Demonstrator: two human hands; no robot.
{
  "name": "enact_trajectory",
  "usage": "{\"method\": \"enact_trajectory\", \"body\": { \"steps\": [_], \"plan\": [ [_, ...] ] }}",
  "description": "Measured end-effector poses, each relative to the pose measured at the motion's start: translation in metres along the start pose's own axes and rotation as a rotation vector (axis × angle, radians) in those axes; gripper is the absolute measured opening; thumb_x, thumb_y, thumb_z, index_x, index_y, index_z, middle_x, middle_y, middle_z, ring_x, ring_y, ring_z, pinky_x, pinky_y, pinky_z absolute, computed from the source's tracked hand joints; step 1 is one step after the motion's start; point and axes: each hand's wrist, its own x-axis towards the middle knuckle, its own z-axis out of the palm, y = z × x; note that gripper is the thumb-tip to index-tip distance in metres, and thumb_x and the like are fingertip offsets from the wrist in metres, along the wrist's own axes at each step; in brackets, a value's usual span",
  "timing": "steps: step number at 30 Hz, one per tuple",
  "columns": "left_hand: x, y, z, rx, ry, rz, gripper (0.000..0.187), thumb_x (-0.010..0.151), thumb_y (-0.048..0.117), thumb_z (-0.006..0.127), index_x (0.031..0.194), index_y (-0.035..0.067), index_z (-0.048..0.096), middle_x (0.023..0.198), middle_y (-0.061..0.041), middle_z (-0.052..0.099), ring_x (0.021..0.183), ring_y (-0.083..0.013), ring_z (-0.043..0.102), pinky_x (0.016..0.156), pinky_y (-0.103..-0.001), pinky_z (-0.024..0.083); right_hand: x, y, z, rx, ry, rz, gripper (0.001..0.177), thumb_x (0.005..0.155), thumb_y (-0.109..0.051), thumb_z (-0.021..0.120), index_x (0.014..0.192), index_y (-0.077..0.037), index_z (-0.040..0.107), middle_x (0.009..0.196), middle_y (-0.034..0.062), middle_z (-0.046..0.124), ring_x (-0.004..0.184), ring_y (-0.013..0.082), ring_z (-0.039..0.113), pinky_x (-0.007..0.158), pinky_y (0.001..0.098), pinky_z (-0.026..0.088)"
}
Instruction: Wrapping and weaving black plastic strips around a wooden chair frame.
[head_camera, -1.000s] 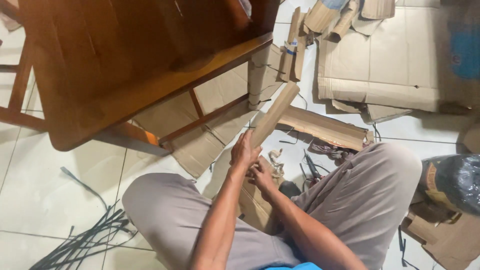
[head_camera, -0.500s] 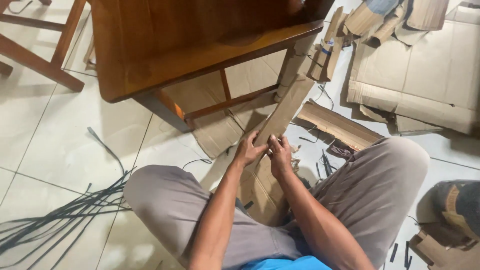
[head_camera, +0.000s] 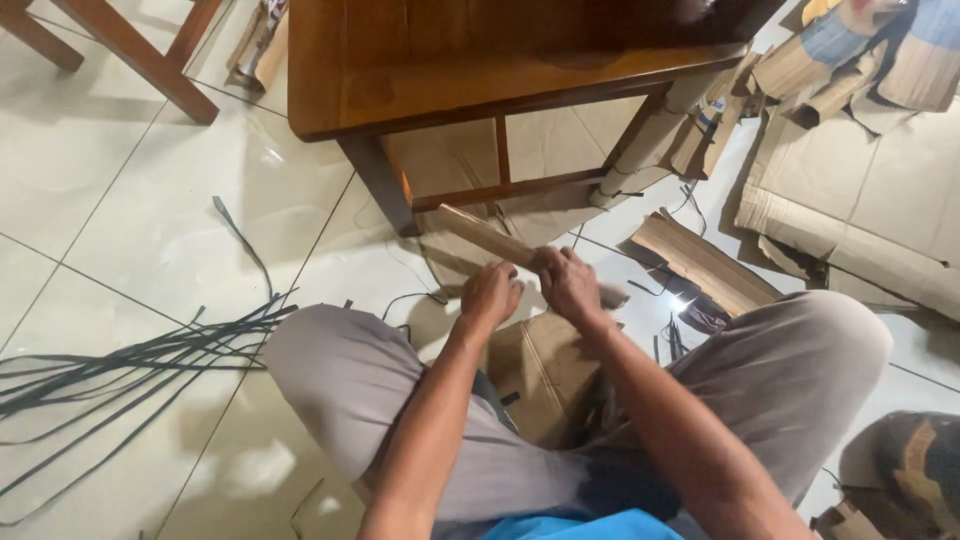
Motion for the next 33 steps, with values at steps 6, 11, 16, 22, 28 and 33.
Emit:
{"method": "enact_trajectory", "body": {
  "steps": [6,11,16,22,28,33],
  "plan": [
    [0.035,-0.008,-0.018,0.120,0.237,0.089,0.043,0.093,0.024,0.068,0.133,0.014,0.056,0.129,-0.012,0.060,0.127,-0.0336,0.057,0.103,-0.045,0.052,0.064,0.000,-0.062,-0.258,-0.104,-0.290,0.019,0.094,-0.031,0.053,0.105,-0.022,0.066,0.091,0.0041,0.065,0.092,0.0286,0.074,0.092,0.0491,0.054],
    [0.045,-0.001,-0.072,0.218,0.348,0.146,0.069,0.085,0.008,0.078,0.145,0.009,0.046,0.143,-0.013,0.051,0.145,-0.0347,0.042,0.114,-0.047,0.046,0.099,-0.017,-0.086,-0.224,-0.127,-0.458,0.010,0.092,-0.023,0.056,0.100,-0.016,0.056,0.092,0.0072,0.064,0.097,0.0299,0.071,0.098,0.0501,0.049],
    [0.092,-0.043,-0.056,0.399,0.440,0.177,0.067,0.085,0.009,0.073,0.148,0.009,0.047,0.149,-0.013,0.052,0.147,-0.0331,0.042,0.118,-0.051,0.041,0.139,-0.008,-0.086,-0.255,-0.180,-0.492,0.015,0.098,-0.023,0.054,0.109,-0.013,0.057,0.103,0.0089,0.067,0.110,0.0303,0.069,0.109,0.0529,0.043],
    [0.122,-0.053,-0.045,0.529,0.472,0.182,0.082,0.083,0.016,0.076,0.157,0.012,0.041,0.155,-0.015,0.047,0.151,-0.0338,0.038,0.123,-0.056,0.028,0.169,0.001,-0.077,-0.144,-0.149,-0.522,0.018,0.098,-0.019,0.056,0.115,-0.012,0.058,0.103,0.0101,0.066,0.111,0.0332,0.067,0.102,0.0539,0.047],
    [0.158,-0.074,-0.018,0.577,0.557,0.194,0.082,0.092,0.011,0.066,0.165,0.010,0.028,0.158,-0.017,0.045,0.151,-0.0334,0.039,0.126,-0.057,0.020,0.186,-0.005,-0.063,-0.142,-0.044,-0.604,0.016,0.094,-0.017,0.059,0.110,-0.014,0.058,0.100,0.0073,0.062,0.107,0.0313,0.065,0.101,0.0510,0.048],
    [0.177,-0.092,-0.001,0.564,0.421,0.156,0.077,0.097,0.007,0.061,0.164,0.010,0.026,0.151,-0.017,0.050,0.147,-0.0318,0.042,0.123,-0.056,0.027,0.180,0.008,-0.050,-0.314,0.273,-0.670,0.044,0.087,-0.028,0.075,0.127,-0.016,0.062,0.112,0.0096,0.058,0.111,0.0307,0.061,0.104,0.0449,0.043]
  ]
}}
